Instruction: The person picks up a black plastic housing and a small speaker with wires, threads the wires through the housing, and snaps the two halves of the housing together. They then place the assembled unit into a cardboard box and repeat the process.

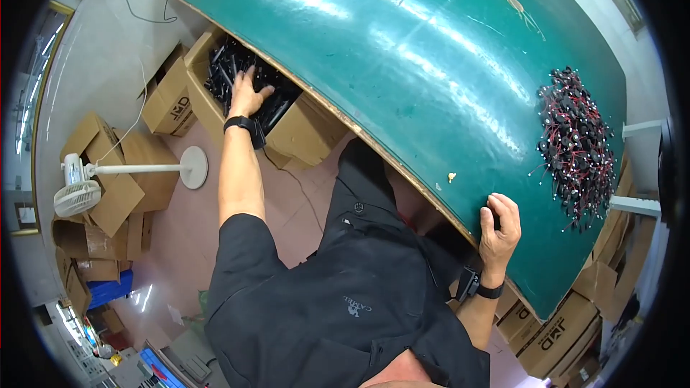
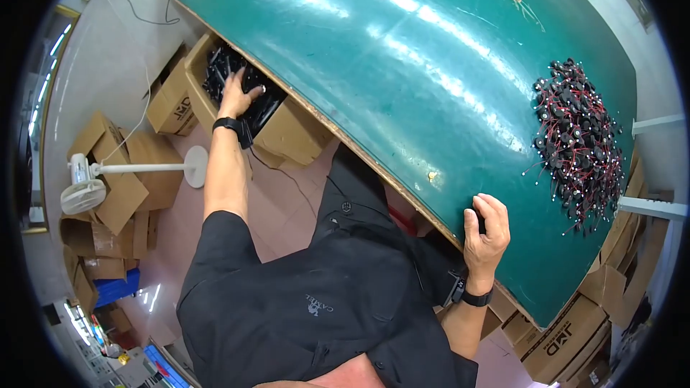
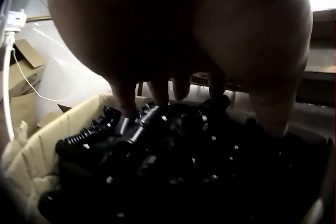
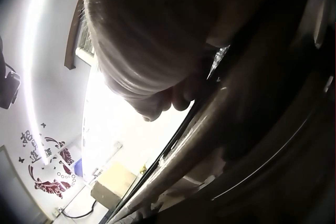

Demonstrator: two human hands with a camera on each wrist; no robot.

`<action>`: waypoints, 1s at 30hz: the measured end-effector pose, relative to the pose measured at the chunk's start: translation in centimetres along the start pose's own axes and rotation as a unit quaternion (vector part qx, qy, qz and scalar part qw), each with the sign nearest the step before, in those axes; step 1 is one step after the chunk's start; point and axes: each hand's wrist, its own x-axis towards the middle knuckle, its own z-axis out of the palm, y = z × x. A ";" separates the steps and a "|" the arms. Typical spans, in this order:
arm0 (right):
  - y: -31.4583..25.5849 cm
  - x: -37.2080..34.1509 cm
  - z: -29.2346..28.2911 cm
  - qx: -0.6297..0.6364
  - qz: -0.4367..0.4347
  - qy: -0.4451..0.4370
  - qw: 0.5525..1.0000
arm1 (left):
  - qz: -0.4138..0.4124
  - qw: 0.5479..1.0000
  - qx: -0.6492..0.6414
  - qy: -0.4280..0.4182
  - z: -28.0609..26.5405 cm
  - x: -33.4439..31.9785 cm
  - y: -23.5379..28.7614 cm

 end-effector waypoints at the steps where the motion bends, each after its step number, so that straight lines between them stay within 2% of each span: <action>1: 0.0 0.0 0.1 0.000 0.007 0.004 1.000 | 0.005 1.000 -0.003 -0.001 0.8 0.7 0.8; 4: -0.1 0.4 0.3 -0.028 -0.009 0.006 1.000 | -0.003 0.974 0.140 -0.177 4.4 0.5 0.9; 8: 0.0 0.4 0.2 -0.052 -0.031 -0.007 0.998 | -0.019 0.973 0.133 -0.189 6.2 1.3 -1.2; 9: -0.1 0.3 0.2 -0.056 -0.036 -0.010 0.998 | -0.017 0.973 0.131 -0.189 6.0 0.7 -1.1; 12: -0.1 0.3 0.2 -0.065 -0.039 -0.018 0.997 | 0.034 0.996 0.010 -0.085 4.0 -4.5 -0.5; 17: -0.1 0.1 0.2 -0.074 -0.054 -0.029 0.995 | 0.037 0.995 -0.009 -0.088 2.0 -12.9 -0.8; 20: 0.2 -0.1 0.3 -0.069 -0.068 -0.030 0.995 | 0.062 0.996 0.021 -0.054 1.5 -18.1 -0.3; 24: 0.6 0.2 0.7 -0.078 -0.096 -0.028 0.992 | 0.032 0.997 -0.064 -0.014 0.3 -24.0 -0.3; 26: -0.8 1.1 1.5 -0.079 -0.118 -0.038 0.989 | -0.015 0.993 -0.114 -0.009 0.0 -27.2 -0.4; 29: -7.0 3.2 4.8 0.085 -0.163 -0.062 0.981 | -0.097 0.969 -0.229 -0.019 -1.0 -31.4 -0.8; 30: -9.5 3.5 5.9 0.114 -0.172 -0.110 0.972 | -0.122 0.959 -0.253 -0.018 -1.4 -32.6 -0.9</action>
